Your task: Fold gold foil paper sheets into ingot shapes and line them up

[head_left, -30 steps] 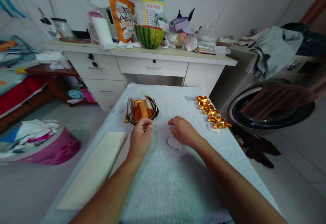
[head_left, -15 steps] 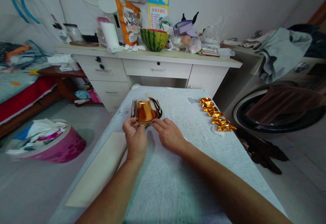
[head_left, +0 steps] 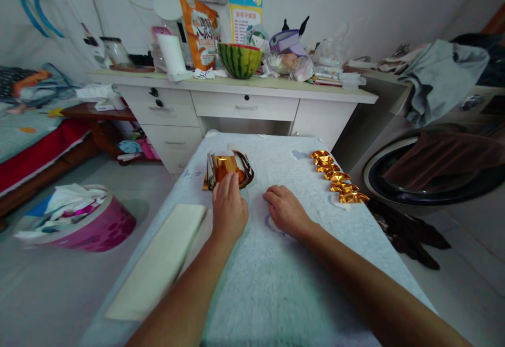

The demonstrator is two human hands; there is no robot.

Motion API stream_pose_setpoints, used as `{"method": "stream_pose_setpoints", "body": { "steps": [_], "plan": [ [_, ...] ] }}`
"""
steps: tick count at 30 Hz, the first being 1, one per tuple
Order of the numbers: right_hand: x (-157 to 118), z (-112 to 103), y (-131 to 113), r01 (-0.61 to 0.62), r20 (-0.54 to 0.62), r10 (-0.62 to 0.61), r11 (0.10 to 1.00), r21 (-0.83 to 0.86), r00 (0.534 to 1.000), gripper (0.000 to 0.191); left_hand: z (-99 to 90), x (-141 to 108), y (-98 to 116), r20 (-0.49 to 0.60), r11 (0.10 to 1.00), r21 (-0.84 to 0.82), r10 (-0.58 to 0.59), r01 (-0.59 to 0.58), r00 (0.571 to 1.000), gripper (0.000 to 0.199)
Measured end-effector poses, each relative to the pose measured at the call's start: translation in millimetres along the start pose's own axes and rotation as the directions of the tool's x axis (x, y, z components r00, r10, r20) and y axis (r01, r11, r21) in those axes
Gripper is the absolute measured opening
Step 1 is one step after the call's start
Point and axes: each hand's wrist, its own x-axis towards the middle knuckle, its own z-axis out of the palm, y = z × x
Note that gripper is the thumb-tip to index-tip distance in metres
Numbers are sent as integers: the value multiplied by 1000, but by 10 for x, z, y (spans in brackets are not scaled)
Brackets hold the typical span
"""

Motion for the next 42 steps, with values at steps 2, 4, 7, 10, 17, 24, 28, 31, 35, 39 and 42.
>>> {"method": "stream_pose_setpoints", "body": {
  "steps": [2, 4, 7, 10, 17, 24, 28, 31, 35, 39, 42],
  "plan": [
    [-73, 40, 55, -18, -14, 18, 1000, 5, 1000, 25, 78, -7, 1, 68, 993, 116, -33, 25, 997, 59],
    [-107, 79, 83, -39, -36, 40, 999, 24, 999, 24, 123, -21, 11, 119, 981, 192, -55, 31, 991, 60],
    [-108, 104, 93, -46, -39, 48, 998, 42, 998, 23, 132, -40, 36, 174, 963, 268, -54, 6, 983, 60],
    [-100, 99, 95, -39, -35, 41, 998, 50, 999, 24, 94, -46, 68, 224, 949, 317, -71, -4, 972, 59],
    [-104, 92, 108, -40, -39, 42, 997, 59, 998, 25, -94, 77, 195, 298, 929, 369, -99, -19, 949, 47],
    [-105, 95, 110, -51, -33, 54, 995, 80, 998, 24, -70, 344, 171, 280, 904, 424, -69, -59, 957, 38],
    [-107, 86, 105, -65, -26, 68, 993, 95, 997, 24, -9, 386, 135, 275, 892, 451, -92, -44, 957, 37],
    [-103, 75, 99, -74, -18, 76, 992, 99, 997, 23, 9, 370, 120, 271, 883, 468, -89, -50, 958, 36],
    [-98, 83, 100, -68, -23, 71, 992, 105, 997, 23, 35, 374, 87, 272, 874, 482, -80, -64, 959, 36],
    [-99, 107, 114, -68, -28, 71, 992, 105, 997, 22, 75, 450, 39, 274, 870, 489, -81, -66, 958, 35],
    [-101, 115, 126, -65, -27, 68, 992, 110, 997, 22, 100, 507, 8, 276, 868, 493, -87, -63, 957, 35]
  ]
}}
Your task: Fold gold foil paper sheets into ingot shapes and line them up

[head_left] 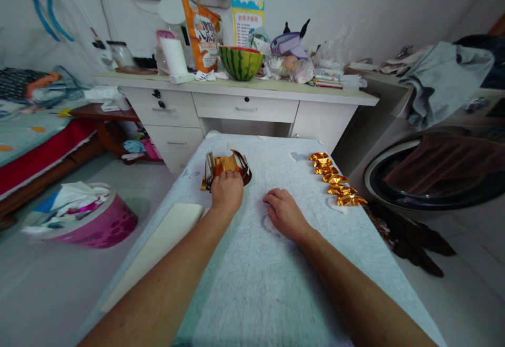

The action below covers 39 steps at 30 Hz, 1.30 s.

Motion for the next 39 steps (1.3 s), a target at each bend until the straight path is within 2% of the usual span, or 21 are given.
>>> {"method": "stream_pose_setpoints", "body": {
  "steps": [5, 8, 13, 22, 30, 34, 39],
  "plan": [
    [-4, -7, 4, 2, -1, -2, 1000, 13, 1000, 22, 10, -19, -5, 24, 1000, -1, 15, -15, 1000, 32],
    [-5, -10, 5, 4, -6, -4, 1000, 21, 1000, 22, -2, -50, -14, 42, 999, -3, 38, -38, 998, 43],
    [-2, -5, 25, 12, -25, -11, 999, 50, 1000, 23, -28, -14, -68, 75, 999, -5, 53, -52, 996, 31],
    [-9, -18, 54, 21, -25, -18, 994, 111, 1000, 24, -40, 125, -150, 80, 998, 1, 56, -57, 995, 32],
    [-11, 14, 82, 24, -27, -21, 992, 123, 999, 23, -35, 79, -135, 76, 998, -15, 65, -65, 995, 28],
    [-14, 5, 83, 22, -22, -19, 991, 129, 1000, 23, -84, 51, -114, 63, 998, -22, 52, -50, 997, 31],
    [-11, -26, 64, 24, -24, -20, 988, 152, 1000, 23, -237, -68, -21, 31, 998, -29, 50, -49, 998, 31]
  ]
}}
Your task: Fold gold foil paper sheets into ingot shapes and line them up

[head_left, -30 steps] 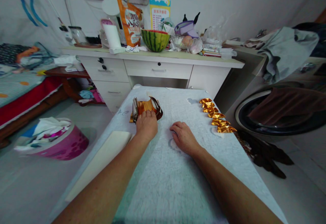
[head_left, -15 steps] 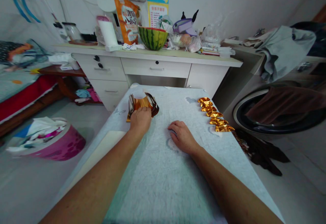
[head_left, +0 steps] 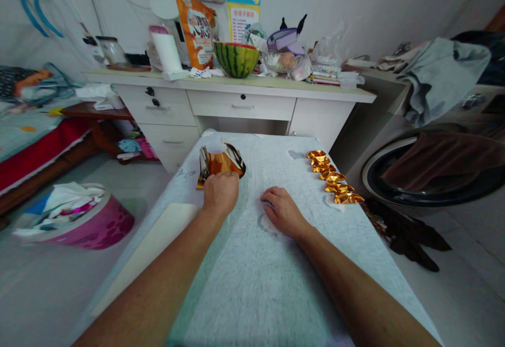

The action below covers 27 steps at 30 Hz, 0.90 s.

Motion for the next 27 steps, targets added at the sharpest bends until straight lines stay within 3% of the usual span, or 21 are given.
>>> {"method": "stream_pose_setpoints", "body": {
  "steps": [4, 7, 9, 11, 14, 17, 24, 27],
  "plan": [
    [-11, -15, 17, -29, -61, 35, 994, 104, 998, 25, -144, -234, 181, -40, 998, -35, 45, -47, 998, 27],
    [-23, -41, 73, -117, -156, 171, 945, 304, 973, 33, -225, -435, 313, -135, 981, -174, 65, -88, 989, 23],
    [-25, -79, 113, -151, -180, 271, 855, 496, 946, 44, -259, -544, 367, -151, 953, -290, 47, -90, 987, 16],
    [-22, -131, 142, -141, -152, 331, 711, 689, 931, 51, -272, -619, 388, -156, 898, -432, 16, -82, 988, 12],
    [-21, -202, 165, -136, -41, 356, 458, 878, 933, 45, -240, -675, 380, -155, 746, -658, -4, -100, 988, 10],
    [-33, -234, 175, -197, 86, 339, 309, 930, 937, 30, -142, -681, 367, -112, 566, -822, -65, -55, 992, 14],
    [-52, -253, 82, -279, 190, 349, 226, 933, 918, 33, 50, -614, 364, 96, 145, -983, -128, 115, 987, 44],
    [-55, -256, 24, -315, 233, 346, 202, 927, 909, 38, 79, -599, 350, 131, 67, -988, -108, 139, 985, 46]
  ]
}}
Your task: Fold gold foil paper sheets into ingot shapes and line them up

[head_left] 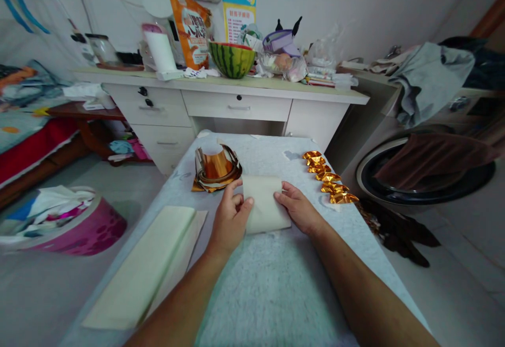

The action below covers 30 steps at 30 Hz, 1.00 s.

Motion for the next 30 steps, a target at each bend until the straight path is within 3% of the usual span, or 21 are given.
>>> {"method": "stream_pose_setpoints", "body": {
  "steps": [3, 6, 10, 14, 16, 18, 20, 22, 25, 27, 30],
  "plan": [
    [-7, 10, 13, -36, -44, 32, 994, -107, 999, 47, -23, 15, -52, -19, 995, 103, -13, 15, 1000, 48],
    [-7, 2, 23, -38, -149, -24, 917, -397, 988, 62, -54, 32, -112, -45, 960, 276, -27, 39, 999, 52],
    [-50, 36, -40, -44, -156, -130, 615, -787, 979, 59, -86, 42, -126, -17, 875, 479, -63, 64, 998, 51],
    [-162, 76, -138, -34, -69, -95, 328, -944, 993, 27, -87, 1, -68, 68, 718, 696, -86, 14, 994, 46],
    [-227, 72, -157, -26, -42, -63, 234, -972, 997, 15, -85, -30, -50, 99, 609, 793, -101, -17, 990, 44],
    [-287, 56, -148, -20, -29, -40, 195, -981, 999, 12, -88, -58, -50, 114, 514, 857, -115, -39, 987, 45],
    [-338, 33, -124, -13, -18, -25, 180, -984, 1000, 15, -96, -75, -61, 148, 484, 870, -68, -97, 987, 49],
    [-383, 5, -102, 9, 7, -17, 156, -988, 1000, 20, -104, -79, -75, 248, 509, 828, 42, -234, 968, 50],
    [-453, -54, -90, 66, 67, 2, 146, -987, 998, 34, -108, -66, -94, 440, 558, 698, 160, -449, 883, 42],
    [-508, -103, -90, 109, 116, 31, 163, -980, 993, 47, -101, -54, -104, 525, 591, 628, 160, -507, 836, 37],
    [-590, -162, -83, 164, 174, 41, 181, -970, 984, 58, -89, -42, -116, 553, 613, 610, 125, -503, 824, 37]
  ]
}}
